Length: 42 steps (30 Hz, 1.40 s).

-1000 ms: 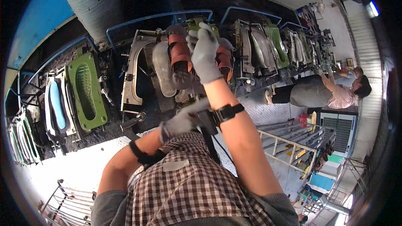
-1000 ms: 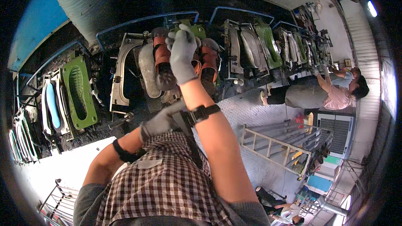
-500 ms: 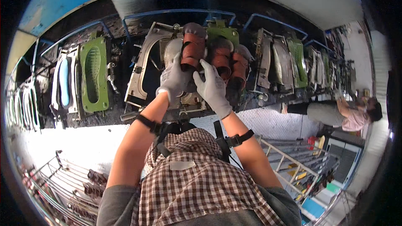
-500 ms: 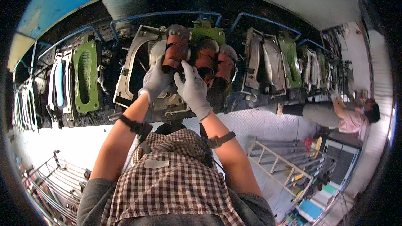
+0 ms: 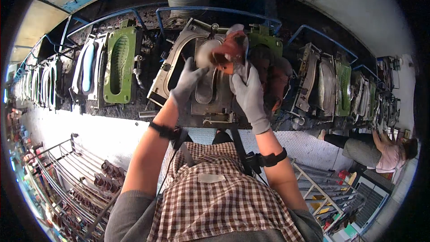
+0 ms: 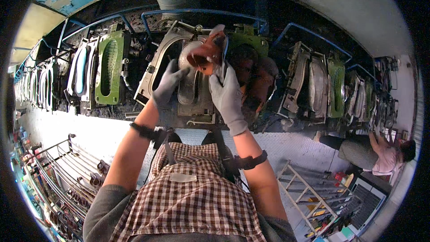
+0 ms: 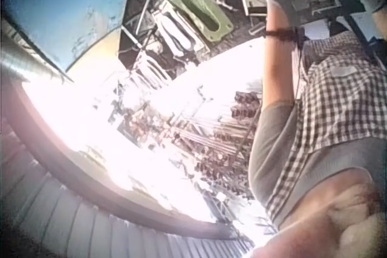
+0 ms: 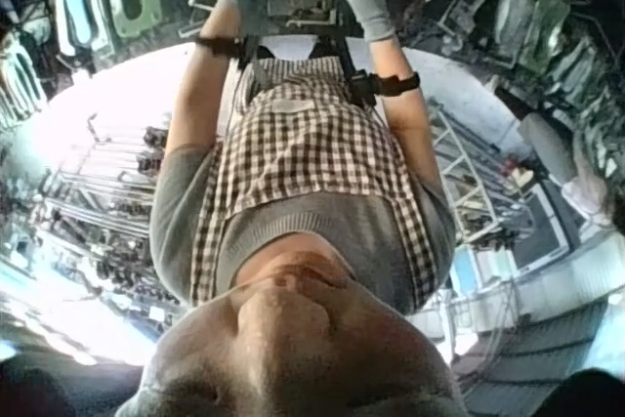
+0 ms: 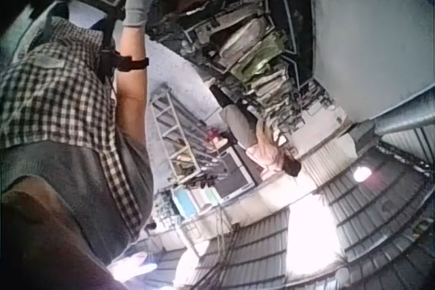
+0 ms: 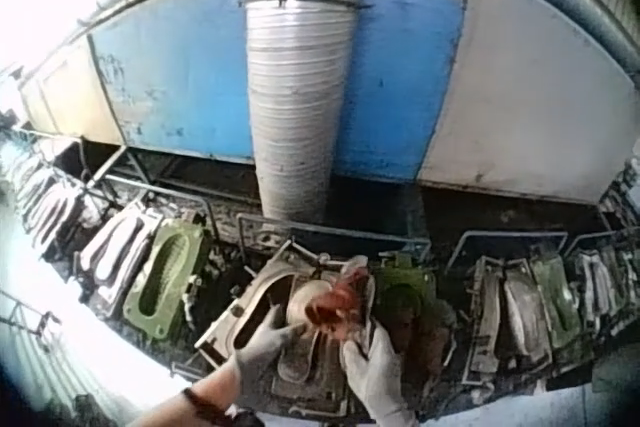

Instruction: The recorder is seen placing shoe components into a molding machine, retrieving finished soles, and organizing them on a drying or storage rack.

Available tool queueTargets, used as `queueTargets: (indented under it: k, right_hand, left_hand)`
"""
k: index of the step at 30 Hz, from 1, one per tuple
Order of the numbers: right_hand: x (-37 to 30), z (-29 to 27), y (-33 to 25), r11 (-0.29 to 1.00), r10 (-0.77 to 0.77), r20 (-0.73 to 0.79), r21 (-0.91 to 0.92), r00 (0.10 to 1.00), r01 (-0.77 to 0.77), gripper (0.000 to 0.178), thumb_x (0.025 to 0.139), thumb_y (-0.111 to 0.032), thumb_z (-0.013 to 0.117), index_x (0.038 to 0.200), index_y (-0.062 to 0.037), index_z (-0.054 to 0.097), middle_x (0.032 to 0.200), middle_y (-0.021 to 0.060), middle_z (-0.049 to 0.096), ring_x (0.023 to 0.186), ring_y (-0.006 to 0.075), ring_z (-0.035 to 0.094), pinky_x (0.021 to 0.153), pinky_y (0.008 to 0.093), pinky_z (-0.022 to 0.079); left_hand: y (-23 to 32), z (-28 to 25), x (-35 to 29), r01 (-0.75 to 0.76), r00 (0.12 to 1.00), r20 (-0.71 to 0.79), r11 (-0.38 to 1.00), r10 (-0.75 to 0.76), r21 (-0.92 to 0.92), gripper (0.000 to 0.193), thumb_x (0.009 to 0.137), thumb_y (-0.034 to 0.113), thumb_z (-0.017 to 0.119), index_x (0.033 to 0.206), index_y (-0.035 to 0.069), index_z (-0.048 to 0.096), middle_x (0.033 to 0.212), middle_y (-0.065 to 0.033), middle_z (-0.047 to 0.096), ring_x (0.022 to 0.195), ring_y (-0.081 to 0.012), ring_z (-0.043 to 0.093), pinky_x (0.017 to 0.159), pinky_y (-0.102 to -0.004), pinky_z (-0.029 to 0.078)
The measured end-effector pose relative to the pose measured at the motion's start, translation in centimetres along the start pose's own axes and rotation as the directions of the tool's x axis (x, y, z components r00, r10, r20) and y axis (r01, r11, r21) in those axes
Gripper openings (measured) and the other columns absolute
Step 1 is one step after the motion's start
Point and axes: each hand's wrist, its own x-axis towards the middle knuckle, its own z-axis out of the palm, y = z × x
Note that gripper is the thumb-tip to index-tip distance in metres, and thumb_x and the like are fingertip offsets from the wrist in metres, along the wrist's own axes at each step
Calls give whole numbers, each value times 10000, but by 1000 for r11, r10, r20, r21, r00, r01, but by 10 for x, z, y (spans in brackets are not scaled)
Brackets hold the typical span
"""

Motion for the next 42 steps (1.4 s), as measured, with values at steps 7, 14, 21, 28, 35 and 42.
queueTargets:
  k: [7,14,21,28,35,42]
  right_hand:
    - [46,37,16,974,-137,-285,-214,949,76,379,942,-153,672,1301,-39,628,1069,83,707,985,186,673,880,334,520]
    - [10,93,14,652,-278,321,-628,905,423,364,891,-155,682,1251,-212,694,1016,98,685,872,314,688,774,421,561]
    - [-69,123,11,521,-52,578,-680,814,516,222,899,-236,682,1113,-227,738,912,72,663,783,308,694,681,446,542]
    - [-41,83,29,881,-13,380,-433,925,191,467,893,-298,722,1301,-93,619,979,171,681,884,324,709,753,419,568]
    - [-39,108,64,819,180,96,-566,979,-95,613,884,-311,764,1354,-4,516,977,199,678,849,408,677,765,464,549]
    - [-26,98,63,915,-83,-19,-398,996,69,537,863,-174,774,1309,-15,521,802,124,632,713,328,642,650,432,514]
  left_hand:
    - [-52,-26,29,78,987,151,981,-51,-179,415,896,184,792,1251,5,672,1116,-33,709,973,-119,658,861,-299,537]
    - [-42,-49,-11,-7,971,238,992,36,-122,302,878,47,700,1172,8,640,964,-9,695,845,-116,637,778,-277,545]
    - [-103,-116,-77,106,821,513,950,-251,295,404,862,54,748,1233,18,592,1058,-90,708,850,-185,702,657,-294,582]
    - [-26,-86,-85,166,966,208,985,-153,-49,337,966,112,635,1272,-21,584,1111,-74,655,1008,-169,651,868,-306,549]
    - [-4,-48,-32,81,986,163,930,-23,-359,681,942,203,680,1524,7,387,1346,-101,585,1137,-214,599,1006,-339,483]
    - [-12,-30,6,-75,979,158,949,128,-305,794,910,58,700,1597,41,302,1399,-138,580,1184,-209,592,1022,-329,487]
